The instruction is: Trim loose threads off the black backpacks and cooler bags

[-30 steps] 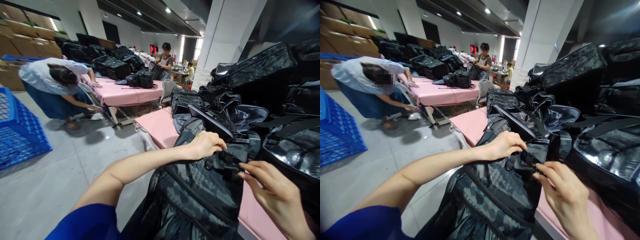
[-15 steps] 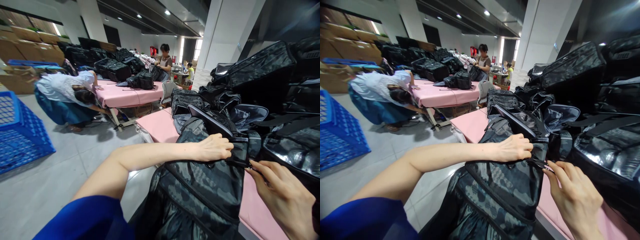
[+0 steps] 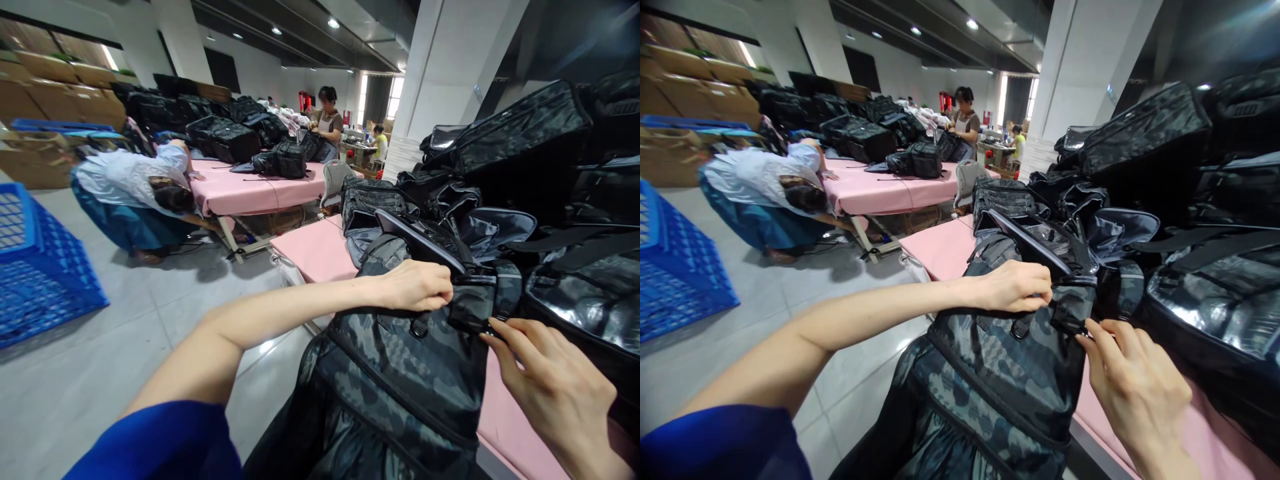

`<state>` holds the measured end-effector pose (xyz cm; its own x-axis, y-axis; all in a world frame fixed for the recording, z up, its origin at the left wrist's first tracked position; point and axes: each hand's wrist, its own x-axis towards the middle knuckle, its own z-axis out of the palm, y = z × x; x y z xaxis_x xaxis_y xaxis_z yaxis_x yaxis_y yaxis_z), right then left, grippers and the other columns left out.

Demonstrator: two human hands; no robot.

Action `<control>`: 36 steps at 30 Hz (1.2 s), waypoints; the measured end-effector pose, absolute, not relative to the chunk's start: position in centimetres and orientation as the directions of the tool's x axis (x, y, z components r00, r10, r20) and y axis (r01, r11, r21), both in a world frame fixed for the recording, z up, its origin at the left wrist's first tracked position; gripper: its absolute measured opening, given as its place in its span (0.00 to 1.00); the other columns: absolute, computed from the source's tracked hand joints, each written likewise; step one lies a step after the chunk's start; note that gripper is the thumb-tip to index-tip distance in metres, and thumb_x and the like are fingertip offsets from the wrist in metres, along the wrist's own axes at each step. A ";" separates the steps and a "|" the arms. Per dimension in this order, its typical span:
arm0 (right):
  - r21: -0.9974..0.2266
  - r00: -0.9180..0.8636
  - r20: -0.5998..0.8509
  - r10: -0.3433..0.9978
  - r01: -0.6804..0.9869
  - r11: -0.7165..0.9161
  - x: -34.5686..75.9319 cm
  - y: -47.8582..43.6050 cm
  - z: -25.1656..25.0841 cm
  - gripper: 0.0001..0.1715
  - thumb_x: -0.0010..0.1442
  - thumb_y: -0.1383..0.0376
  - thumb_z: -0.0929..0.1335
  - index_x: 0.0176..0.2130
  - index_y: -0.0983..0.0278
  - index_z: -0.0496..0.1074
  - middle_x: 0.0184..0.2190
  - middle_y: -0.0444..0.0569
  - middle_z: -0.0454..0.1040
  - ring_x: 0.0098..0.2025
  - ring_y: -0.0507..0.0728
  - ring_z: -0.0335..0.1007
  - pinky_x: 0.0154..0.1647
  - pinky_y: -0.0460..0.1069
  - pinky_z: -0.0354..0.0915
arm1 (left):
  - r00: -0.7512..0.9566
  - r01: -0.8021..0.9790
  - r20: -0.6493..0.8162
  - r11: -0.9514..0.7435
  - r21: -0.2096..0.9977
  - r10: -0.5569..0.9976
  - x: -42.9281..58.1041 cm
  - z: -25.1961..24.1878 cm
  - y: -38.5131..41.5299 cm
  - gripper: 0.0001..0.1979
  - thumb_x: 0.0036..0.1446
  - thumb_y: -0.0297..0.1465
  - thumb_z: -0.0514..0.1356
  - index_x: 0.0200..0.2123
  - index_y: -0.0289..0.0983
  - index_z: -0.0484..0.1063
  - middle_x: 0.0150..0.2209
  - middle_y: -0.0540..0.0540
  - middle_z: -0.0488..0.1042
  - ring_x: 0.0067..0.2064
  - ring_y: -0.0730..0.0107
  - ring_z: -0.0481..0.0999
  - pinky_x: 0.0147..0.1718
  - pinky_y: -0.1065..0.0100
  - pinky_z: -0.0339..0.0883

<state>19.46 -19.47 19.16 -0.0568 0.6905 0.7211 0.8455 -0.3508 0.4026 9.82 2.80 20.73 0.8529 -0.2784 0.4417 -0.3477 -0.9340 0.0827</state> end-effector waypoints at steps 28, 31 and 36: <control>0.327 0.017 0.504 0.864 0.921 -0.209 20.5 -15.7 22.0 0.17 0.64 0.56 0.59 0.34 0.60 0.73 0.31 0.45 0.71 0.30 0.52 0.67 0.23 0.47 0.53 | 0.892 -0.073 0.423 -0.876 0.477 0.156 9.4 20.0 3.4 0.10 0.58 0.30 0.55 0.37 0.38 0.76 0.39 0.48 0.76 0.41 0.69 0.73 0.41 0.70 0.64; 0.456 -0.041 0.462 0.886 0.868 -0.197 19.1 -15.2 22.1 0.17 0.64 0.60 0.59 0.31 0.62 0.72 0.26 0.47 0.69 0.29 0.54 0.63 0.27 0.49 0.53 | 0.887 -0.068 0.422 -0.850 0.523 0.189 9.6 19.9 3.5 0.10 0.57 0.28 0.55 0.37 0.37 0.76 0.39 0.48 0.77 0.40 0.69 0.73 0.41 0.70 0.64; 0.031 0.102 0.458 0.883 0.991 -0.131 18.9 -14.4 21.6 0.17 0.62 0.55 0.62 0.33 0.62 0.73 0.30 0.48 0.72 0.32 0.55 0.68 0.29 0.48 0.58 | 0.881 -0.073 0.412 -0.795 0.602 0.231 9.7 19.8 3.6 0.10 0.56 0.26 0.55 0.35 0.34 0.77 0.37 0.47 0.78 0.39 0.69 0.75 0.42 0.71 0.64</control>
<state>18.86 -14.38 21.63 0.1023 0.8832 0.4578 0.9909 -0.1308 0.0309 9.66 3.57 19.83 0.8815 0.2306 0.4121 -0.0732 -0.7953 0.6018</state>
